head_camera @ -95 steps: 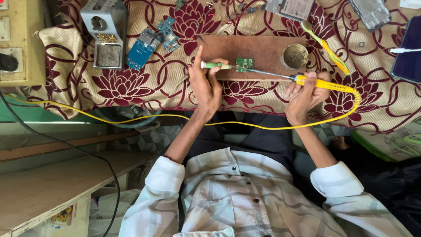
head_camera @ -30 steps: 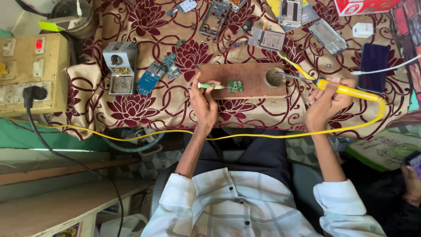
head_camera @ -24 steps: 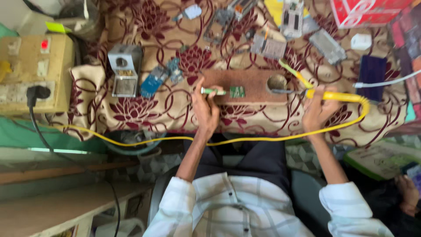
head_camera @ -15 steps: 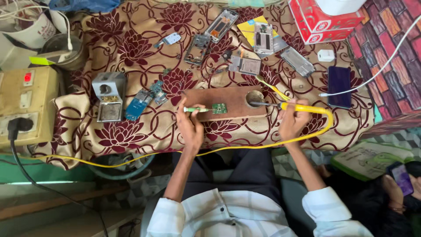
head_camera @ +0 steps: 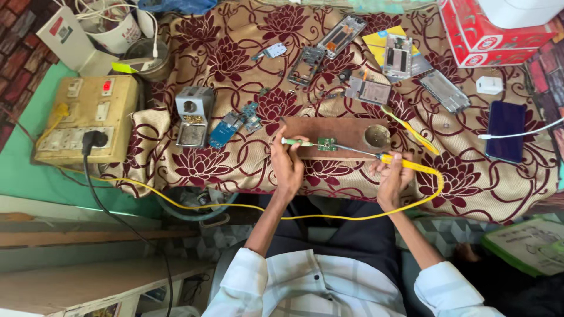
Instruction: The person solders a small green circuit board using a soldering iron and solder wire. They repeatedly apply heat and solder to specific points on the board while holding it steady with their other hand.
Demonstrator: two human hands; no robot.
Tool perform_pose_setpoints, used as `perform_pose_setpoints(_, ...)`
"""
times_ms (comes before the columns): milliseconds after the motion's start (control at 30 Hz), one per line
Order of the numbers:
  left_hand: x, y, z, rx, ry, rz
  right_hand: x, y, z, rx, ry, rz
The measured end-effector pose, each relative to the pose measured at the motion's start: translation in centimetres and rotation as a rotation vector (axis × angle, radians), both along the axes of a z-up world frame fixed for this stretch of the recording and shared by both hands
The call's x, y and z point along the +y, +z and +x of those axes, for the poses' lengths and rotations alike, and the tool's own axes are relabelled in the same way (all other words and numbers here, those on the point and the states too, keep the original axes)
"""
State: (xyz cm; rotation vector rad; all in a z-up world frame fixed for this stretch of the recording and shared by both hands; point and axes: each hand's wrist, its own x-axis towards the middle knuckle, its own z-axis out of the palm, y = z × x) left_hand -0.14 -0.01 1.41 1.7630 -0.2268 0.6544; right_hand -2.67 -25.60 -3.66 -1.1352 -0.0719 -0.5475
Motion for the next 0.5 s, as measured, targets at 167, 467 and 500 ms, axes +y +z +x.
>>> perform_pose_setpoints(167,-0.2,0.1,0.1,-0.074,0.061,0.079,-0.6,-1.7,0.6,0.003,0.036,0.011)
perform_pose_setpoints(467,0.1,-0.4,0.3,-0.054,0.025,0.094,-0.8,-2.1,0.9,-0.008,0.048,0.007)
perform_pose_setpoints(500,0.2,-0.4,0.3,-0.067,0.039,0.122,-0.7,-1.9,0.9,-0.008,0.042,-0.005)
